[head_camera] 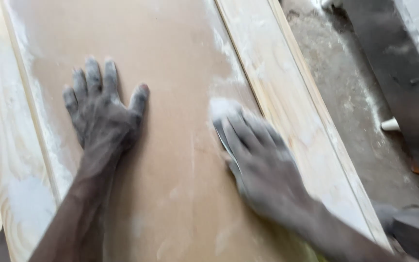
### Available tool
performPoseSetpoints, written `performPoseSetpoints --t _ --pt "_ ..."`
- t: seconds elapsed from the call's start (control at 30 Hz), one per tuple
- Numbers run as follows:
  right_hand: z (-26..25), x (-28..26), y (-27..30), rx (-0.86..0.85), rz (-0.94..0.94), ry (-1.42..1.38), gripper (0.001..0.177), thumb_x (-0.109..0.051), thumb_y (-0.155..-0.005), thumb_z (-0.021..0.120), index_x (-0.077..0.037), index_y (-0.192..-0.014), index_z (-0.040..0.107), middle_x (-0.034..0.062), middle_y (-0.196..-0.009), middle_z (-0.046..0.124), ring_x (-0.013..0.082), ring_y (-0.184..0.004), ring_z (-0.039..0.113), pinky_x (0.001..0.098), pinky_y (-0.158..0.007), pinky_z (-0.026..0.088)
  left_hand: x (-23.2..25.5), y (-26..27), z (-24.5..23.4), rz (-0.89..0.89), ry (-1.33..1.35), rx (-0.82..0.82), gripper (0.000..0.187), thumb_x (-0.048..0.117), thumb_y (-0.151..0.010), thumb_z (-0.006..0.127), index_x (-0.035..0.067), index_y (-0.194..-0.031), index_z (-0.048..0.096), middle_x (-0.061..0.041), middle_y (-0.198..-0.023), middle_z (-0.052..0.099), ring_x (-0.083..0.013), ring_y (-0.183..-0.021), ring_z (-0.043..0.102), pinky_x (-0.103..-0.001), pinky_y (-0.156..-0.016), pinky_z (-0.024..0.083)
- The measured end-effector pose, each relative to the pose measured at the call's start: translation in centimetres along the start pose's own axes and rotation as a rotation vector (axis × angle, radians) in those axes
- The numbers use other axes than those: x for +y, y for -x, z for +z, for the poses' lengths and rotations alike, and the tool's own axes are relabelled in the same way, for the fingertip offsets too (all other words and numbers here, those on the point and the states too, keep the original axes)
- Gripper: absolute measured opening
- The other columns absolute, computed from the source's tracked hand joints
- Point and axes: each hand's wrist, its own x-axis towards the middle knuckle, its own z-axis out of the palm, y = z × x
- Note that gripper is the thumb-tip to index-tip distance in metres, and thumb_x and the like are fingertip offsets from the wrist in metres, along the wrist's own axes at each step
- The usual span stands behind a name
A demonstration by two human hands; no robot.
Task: Sanding the surface and edges of a wooden door panel using a sanding block
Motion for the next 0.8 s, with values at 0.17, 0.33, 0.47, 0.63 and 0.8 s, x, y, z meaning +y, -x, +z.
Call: performPoseSetpoints --t 0.17,0.33,0.47,0.63,0.8 --pt "2.0 1.6 -2.2 0.104 -0.047 0.167 0.053 -0.033 -0.106 0.042 -0.014 -0.154 0.050 0.0155 -0.158 0.050 0.0347 -0.145 0.046 0.0454 -0.116 0.033 -1.0 0.4 0.2 -0.031 0.048 0.026 0.083 0.067 -0.093 0.053 0.009 -0.153 0.048 -0.019 -0.164 0.034 -0.0388 -0.151 0.024 -0.056 -0.119 0.010" --pt "0.7 0.2 0.7 0.049 -0.012 0.099 0.058 -0.036 -0.104 0.041 -0.009 -0.155 0.043 0.0120 -0.158 0.047 0.0310 -0.146 0.041 0.0450 -0.118 0.032 -1.6 0.1 0.6 -0.018 0.187 0.125 0.072 0.054 -0.092 0.062 0.009 -0.148 0.055 -0.018 -0.161 0.041 -0.0362 -0.151 0.030 -0.053 -0.121 0.012" --pt "0.9 1.4 -0.5 0.032 -0.001 0.102 0.056 -0.038 -0.103 0.043 -0.012 -0.152 0.050 0.0109 -0.157 0.051 0.0312 -0.145 0.045 0.0461 -0.115 0.034 -0.1 0.8 0.3 -0.018 0.171 0.067 0.075 0.056 -0.092 0.061 0.007 -0.148 0.053 -0.018 -0.162 0.038 -0.0353 -0.152 0.028 -0.051 -0.123 0.011" --pt "1.3 0.2 -0.4 0.160 -0.084 0.154 0.053 -0.025 -0.105 0.041 -0.007 -0.155 0.044 0.0148 -0.160 0.044 0.0337 -0.149 0.041 0.0464 -0.123 0.028 -0.9 1.0 0.3 0.039 0.141 0.095 0.069 0.052 -0.094 0.062 0.007 -0.146 0.055 -0.020 -0.160 0.043 -0.0376 -0.149 0.033 -0.053 -0.121 0.015" --pt "2.4 0.5 -0.4 0.196 -0.008 0.170 0.050 -0.027 -0.099 0.053 -0.013 -0.147 0.056 0.0102 -0.152 0.058 0.0272 -0.137 0.056 0.0403 -0.112 0.042 -0.8 0.8 1.2 0.048 0.096 0.110 0.069 0.051 -0.095 0.059 0.006 -0.148 0.054 -0.019 -0.160 0.043 -0.0376 -0.150 0.033 -0.051 -0.122 0.015"
